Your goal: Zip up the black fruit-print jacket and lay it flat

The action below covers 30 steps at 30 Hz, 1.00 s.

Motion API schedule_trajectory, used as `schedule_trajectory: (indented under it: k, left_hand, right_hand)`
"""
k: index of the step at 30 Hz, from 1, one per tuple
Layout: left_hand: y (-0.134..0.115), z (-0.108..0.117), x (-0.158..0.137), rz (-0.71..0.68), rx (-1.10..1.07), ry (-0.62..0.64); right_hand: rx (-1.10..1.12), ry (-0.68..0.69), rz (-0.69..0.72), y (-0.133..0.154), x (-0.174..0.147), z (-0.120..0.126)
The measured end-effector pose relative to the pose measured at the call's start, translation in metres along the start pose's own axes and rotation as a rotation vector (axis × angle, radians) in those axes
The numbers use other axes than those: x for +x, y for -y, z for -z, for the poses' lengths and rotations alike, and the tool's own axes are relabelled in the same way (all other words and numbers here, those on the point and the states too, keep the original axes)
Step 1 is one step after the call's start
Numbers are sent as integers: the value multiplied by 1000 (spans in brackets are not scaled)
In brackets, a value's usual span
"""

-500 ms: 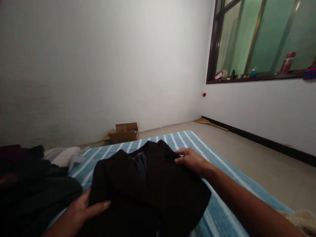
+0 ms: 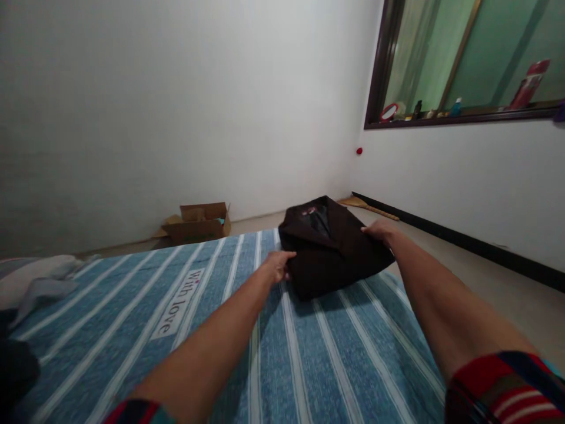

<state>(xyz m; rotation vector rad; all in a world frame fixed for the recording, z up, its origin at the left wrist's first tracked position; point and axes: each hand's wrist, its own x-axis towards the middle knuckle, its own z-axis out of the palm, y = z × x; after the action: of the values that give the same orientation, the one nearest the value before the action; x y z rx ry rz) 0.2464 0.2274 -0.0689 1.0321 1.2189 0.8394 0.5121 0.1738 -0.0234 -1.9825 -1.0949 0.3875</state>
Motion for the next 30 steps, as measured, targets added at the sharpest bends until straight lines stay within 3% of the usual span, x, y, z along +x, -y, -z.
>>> schedule_trajectory:
  k: [3, 7, 14, 21, 24, 27, 30]
  left_hand:
    - [43, -17, 12, 74, 64, -66]
    - [53, -19, 16, 81, 94, -77]
    - [45, -26, 8, 58, 73, -76]
    - [58, -32, -1, 56, 126, -119]
    - [58, -31, -6, 59, 150, -98]
    - [58, -31, -15, 69, 157, -66]
    - [61, -31, -26, 73, 147, -35]
  right_hand:
    - [-161, 37, -195, -61, -6, -25]
    - [-282, 64, -290, -99, -6, -37]
    - [-469, 4, -199, -84, 8, -27]
    - [-672, -78, -197, -79, -15, -33]
    - [-742, -134, -97, -61, -25, -39]
    - [-769, -142, 155, -33, -43, -52]
    - [-744, -57, 426, -14, -72, -74]
